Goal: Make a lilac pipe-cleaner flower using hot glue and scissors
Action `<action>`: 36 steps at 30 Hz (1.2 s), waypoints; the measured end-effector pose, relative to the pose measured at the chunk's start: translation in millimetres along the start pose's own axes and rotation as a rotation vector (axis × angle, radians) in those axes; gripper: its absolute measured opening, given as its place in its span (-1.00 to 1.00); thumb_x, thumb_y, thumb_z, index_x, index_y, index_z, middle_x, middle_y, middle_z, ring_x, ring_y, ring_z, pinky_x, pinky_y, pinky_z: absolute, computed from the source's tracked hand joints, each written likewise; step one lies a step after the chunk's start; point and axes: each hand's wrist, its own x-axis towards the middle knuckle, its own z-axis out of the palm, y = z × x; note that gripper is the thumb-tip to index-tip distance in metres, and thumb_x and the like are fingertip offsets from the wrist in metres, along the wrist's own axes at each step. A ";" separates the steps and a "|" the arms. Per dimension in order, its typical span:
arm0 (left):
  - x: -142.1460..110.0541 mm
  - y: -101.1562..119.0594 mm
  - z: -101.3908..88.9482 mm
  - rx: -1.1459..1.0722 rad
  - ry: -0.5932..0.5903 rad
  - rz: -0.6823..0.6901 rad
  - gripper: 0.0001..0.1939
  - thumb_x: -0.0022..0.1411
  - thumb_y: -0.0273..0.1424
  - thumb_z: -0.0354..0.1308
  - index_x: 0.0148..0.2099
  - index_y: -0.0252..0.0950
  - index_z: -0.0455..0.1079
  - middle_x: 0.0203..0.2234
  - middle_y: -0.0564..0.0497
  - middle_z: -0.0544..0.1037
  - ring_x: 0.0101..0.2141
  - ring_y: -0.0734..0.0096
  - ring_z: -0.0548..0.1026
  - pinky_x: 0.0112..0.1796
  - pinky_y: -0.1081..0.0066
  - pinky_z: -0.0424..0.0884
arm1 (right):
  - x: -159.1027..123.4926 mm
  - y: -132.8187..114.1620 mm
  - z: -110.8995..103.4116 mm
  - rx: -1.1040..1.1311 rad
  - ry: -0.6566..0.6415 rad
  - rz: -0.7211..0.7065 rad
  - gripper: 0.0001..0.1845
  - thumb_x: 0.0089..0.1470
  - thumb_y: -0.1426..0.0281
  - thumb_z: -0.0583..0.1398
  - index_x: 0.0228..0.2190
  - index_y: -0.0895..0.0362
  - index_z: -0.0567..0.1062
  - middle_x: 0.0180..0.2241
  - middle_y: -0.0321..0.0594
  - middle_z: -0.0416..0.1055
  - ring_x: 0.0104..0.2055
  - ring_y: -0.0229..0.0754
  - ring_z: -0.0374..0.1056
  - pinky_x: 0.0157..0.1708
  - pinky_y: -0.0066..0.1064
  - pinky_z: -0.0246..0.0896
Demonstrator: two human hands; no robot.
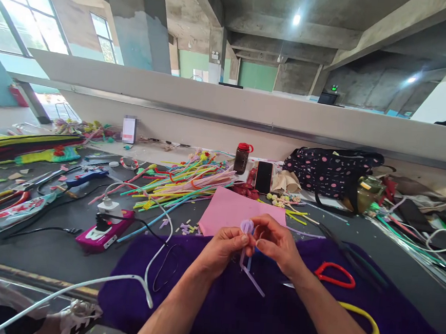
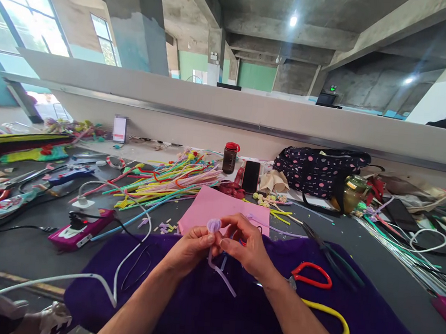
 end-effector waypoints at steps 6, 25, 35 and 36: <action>-3.0 1.3 -0.3 -0.109 -0.074 -0.015 -0.71 -0.04 -0.21 0.22 -0.48 -0.39 0.47 -0.77 0.02 0.35 -0.60 0.47 0.31 -0.46 0.46 0.20 | -1.0 -0.8 2.0 0.009 -0.011 0.010 -0.67 -0.05 0.20 0.18 -0.25 0.11 0.43 -0.31 -0.21 0.33 -0.35 -0.23 0.23 -0.40 -0.44 0.13; -0.2 5.7 3.4 -0.062 0.146 0.243 -0.79 0.09 -0.31 0.13 -0.37 -0.35 0.51 -0.10 -0.11 0.43 -0.19 0.31 0.38 -0.19 0.41 0.29 | -3.0 14.2 19.3 0.013 0.116 0.184 -0.77 0.02 0.22 0.16 -0.43 0.15 0.41 -0.61 -0.36 0.26 -0.59 -0.33 0.15 -0.61 -0.49 0.01; 4.0 -3.3 9.1 0.012 0.077 0.124 -0.65 -0.07 -0.34 0.27 -0.18 -0.35 0.46 -0.38 -0.04 0.49 -0.41 0.39 0.43 -0.35 0.43 0.31 | -0.6 28.0 24.1 0.162 0.155 0.242 -0.79 -0.03 0.26 0.20 -0.51 0.17 0.43 -0.71 -0.42 0.21 -0.68 -0.39 0.07 -0.68 -0.53 -0.12; 4.5 -3.4 8.6 -0.006 0.069 0.115 -0.60 -0.11 -0.37 0.29 -0.14 -0.33 0.44 -0.34 -0.05 0.49 -0.39 0.38 0.44 -0.34 0.43 0.32 | -0.2 29.5 22.8 0.177 0.163 0.260 -0.80 -0.03 0.27 0.19 -0.49 0.17 0.44 -0.72 -0.42 0.22 -0.69 -0.39 0.07 -0.68 -0.53 -0.13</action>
